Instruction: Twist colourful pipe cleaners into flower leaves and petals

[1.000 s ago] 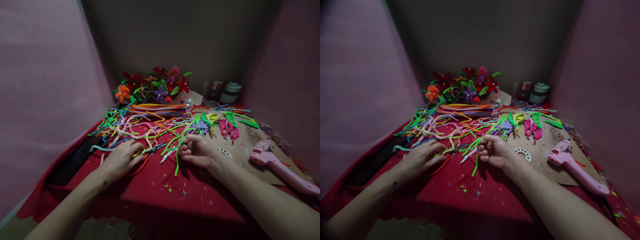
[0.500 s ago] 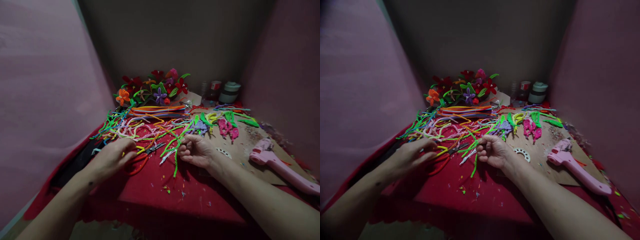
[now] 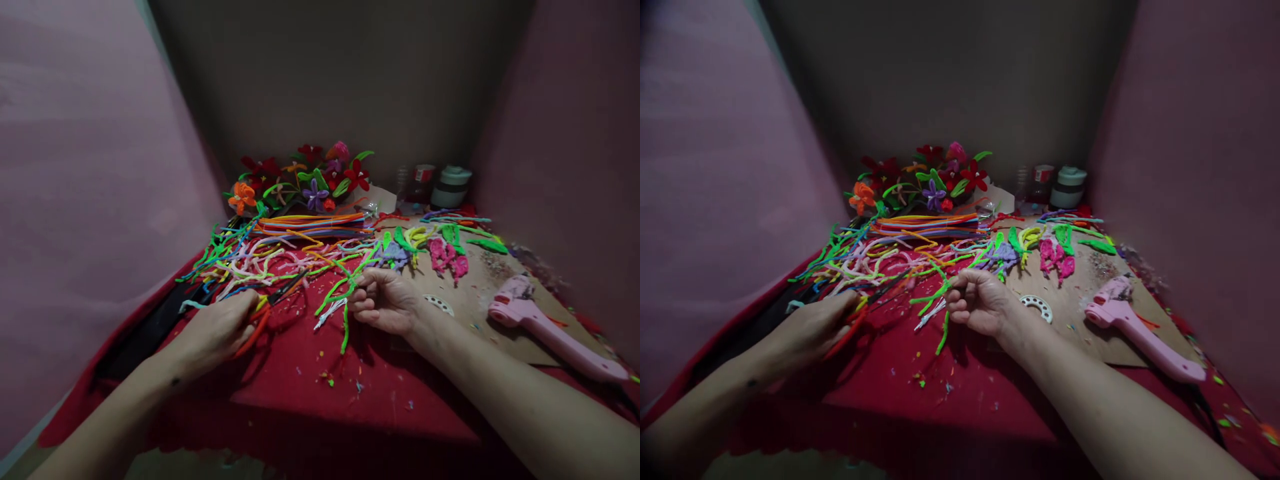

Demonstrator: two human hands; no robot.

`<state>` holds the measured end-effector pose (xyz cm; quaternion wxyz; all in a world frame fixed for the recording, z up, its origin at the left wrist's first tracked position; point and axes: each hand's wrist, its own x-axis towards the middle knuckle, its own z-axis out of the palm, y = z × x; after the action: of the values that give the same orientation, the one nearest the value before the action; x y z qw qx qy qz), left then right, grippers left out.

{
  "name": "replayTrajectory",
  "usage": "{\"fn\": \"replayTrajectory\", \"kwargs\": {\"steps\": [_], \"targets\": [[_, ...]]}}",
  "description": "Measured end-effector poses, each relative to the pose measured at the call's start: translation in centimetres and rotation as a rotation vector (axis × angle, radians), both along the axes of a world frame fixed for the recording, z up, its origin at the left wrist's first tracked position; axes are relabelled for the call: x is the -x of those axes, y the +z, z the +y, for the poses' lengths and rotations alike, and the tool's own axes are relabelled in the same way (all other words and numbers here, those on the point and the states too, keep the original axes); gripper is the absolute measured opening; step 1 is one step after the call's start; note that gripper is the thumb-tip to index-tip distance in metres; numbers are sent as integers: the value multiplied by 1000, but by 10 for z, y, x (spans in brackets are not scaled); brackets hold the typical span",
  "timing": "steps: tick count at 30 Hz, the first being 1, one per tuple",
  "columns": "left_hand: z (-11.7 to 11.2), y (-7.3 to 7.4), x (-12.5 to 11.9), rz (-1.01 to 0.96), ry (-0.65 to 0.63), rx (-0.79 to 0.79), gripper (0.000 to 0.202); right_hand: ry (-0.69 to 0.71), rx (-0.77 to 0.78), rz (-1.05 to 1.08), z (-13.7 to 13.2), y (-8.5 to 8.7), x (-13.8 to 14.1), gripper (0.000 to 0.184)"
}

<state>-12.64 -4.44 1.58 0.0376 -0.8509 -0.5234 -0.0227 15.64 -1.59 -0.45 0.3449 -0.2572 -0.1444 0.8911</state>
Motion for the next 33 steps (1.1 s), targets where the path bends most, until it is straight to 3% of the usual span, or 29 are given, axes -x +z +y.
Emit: {"fn": "replayTrajectory", "kwargs": {"steps": [7, 13, 27, 33], "targets": [[-13, 9, -27, 13, -48, -176, 10, 70, 64, 75, -1, 1, -1, 25], [-12, 10, -43, 189, -110, -335, 23, 182, 59, 125, 0, 0, -3, 38], [-15, 11, -57, 340, -192, -400, 21, 168, 13, 120, -5, 4, -1, 29], [-19, 19, -64, 362, -178, -299, 22, 153, -44, 68, -4, 4, -1, 28]]}}
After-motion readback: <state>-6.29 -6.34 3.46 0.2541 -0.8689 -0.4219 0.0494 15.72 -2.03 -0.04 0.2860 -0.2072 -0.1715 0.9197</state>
